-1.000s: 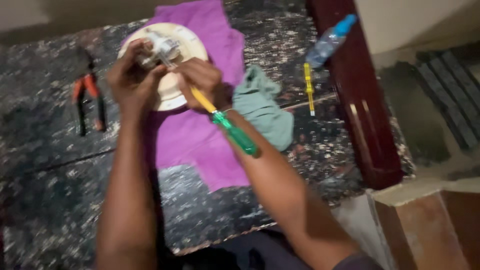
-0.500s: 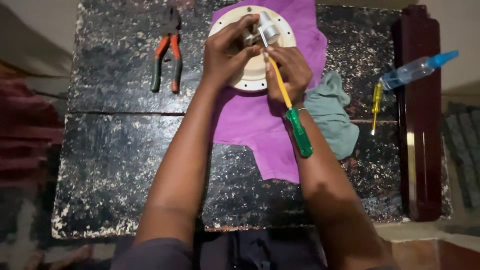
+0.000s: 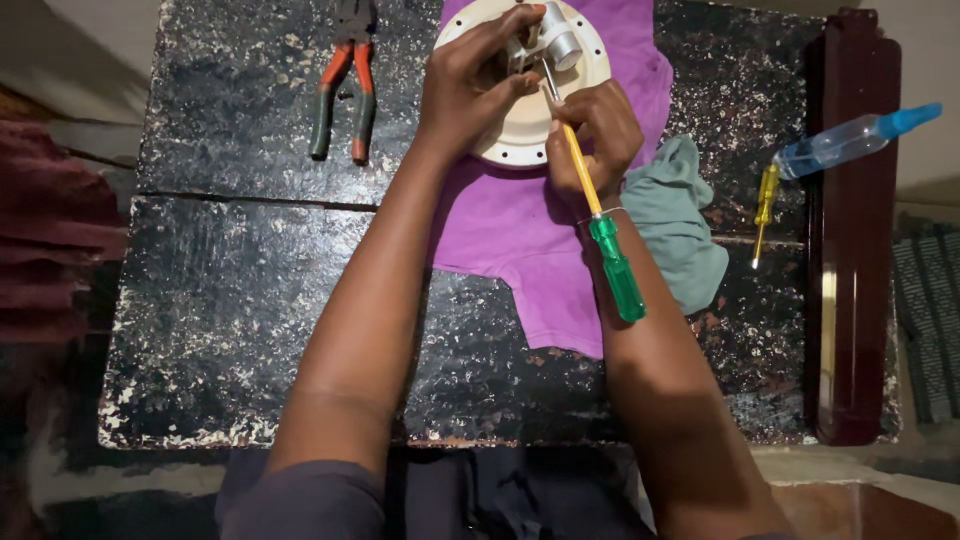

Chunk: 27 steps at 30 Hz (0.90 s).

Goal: The person uses a screwdriver to adjust screws on a small white electrical component placed on a plate. They repeatedly tighten and loosen screws while holding the component steady with their other hand.

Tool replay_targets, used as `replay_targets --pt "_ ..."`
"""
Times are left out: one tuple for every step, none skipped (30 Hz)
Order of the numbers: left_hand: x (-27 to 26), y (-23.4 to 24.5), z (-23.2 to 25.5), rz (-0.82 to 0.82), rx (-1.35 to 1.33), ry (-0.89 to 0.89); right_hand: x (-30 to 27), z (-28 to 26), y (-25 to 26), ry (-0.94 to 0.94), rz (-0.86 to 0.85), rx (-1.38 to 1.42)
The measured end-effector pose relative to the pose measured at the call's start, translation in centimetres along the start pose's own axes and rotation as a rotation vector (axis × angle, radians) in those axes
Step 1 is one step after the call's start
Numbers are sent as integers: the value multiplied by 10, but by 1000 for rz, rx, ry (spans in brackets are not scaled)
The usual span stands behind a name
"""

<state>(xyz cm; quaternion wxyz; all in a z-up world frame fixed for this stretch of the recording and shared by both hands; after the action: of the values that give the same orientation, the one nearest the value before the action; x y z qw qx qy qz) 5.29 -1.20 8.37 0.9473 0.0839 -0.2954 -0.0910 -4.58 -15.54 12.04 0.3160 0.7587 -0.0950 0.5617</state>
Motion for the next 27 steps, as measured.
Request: replay_targets --pt "0 0 2 0 -17 -20 0 2 0 2 -7 1" --pt "1 -1 0 3 -22 -11 0 3 -1 14 -11 0" --pt "2 -1 -2 5 -27 -1 0 3 -1 25 -14 -1" --pt "2 -2 -4 6 -32 8 0 3 -1 36 -18 -1" --pt "2 -1 -4 4 -31 7 1 3 -2 44 -23 12" --pt "3 -1 -4 3 -30 6 2 3 -2 52 -27 26" --pt "2 -1 -4 -1 -30 8 1 2 -2 57 -33 40" --pt "1 -2 -5 -6 -26 33 1 1 -1 49 -30 43" --pt "1 -2 -6 -10 -24 53 1 0 -1 47 -26 44" --pt "2 -2 -7 -13 -22 73 1 -1 -1 45 -23 45" --pt "2 -1 -4 -8 -32 39 2 -1 -1 42 -22 51" --pt "2 0 -1 -3 -42 6 2 0 -1 39 -22 56" --pt "1 1 2 3 -51 -27 1 0 -1 37 -22 64" --pt "1 1 1 3 -43 -26 1 1 -1 34 -18 66" --pt "1 1 -1 2 -34 -23 0 1 -1 30 -15 69" --pt "1 0 -3 1 -25 -20 0 2 -1 27 -12 72" --pt "1 0 -5 5 -27 -20 -1 2 -2 28 -13 68" --pt "0 -1 -7 9 -28 -21 0 2 -2 29 -14 63" --pt "1 -2 -9 13 -31 -25 0 3 -1 34 -14 56" --pt "2 -3 -12 18 -15 -24 0 3 -1 24 -18 52" --pt "3 -2 -14 22 1 -21 0 4 -2 13 -23 49" --pt "2 -3 -17 26 17 -18 -1 4 -2 2 -27 46" --pt "2 -3 -17 37 23 -27 0 4 -2 6 -20 50" --pt "2 -3 -17 48 28 -35 0 4 -2 9 -13 54" --pt "1 -3 -17 59 33 -42 -1 3 -2 10 -8 59" --pt "1 -4 -18 57 31 -45 -3 5 -1 -12 2 67" --pt "1 -4 -19 54 28 -47 -4 8 0 -35 11 73"
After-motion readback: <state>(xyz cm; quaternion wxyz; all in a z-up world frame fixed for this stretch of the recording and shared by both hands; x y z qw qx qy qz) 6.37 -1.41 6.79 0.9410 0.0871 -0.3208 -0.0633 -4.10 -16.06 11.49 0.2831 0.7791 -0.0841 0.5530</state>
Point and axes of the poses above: each hand's wrist, its own x-axis towards the middle knuckle, its own y-axis out of the back of the hand, z = x × y, the point moved 9 cm from there along x, towards the middle knuckle, and after that the axes turned 13 degrees about y, right-handed, at the moved point
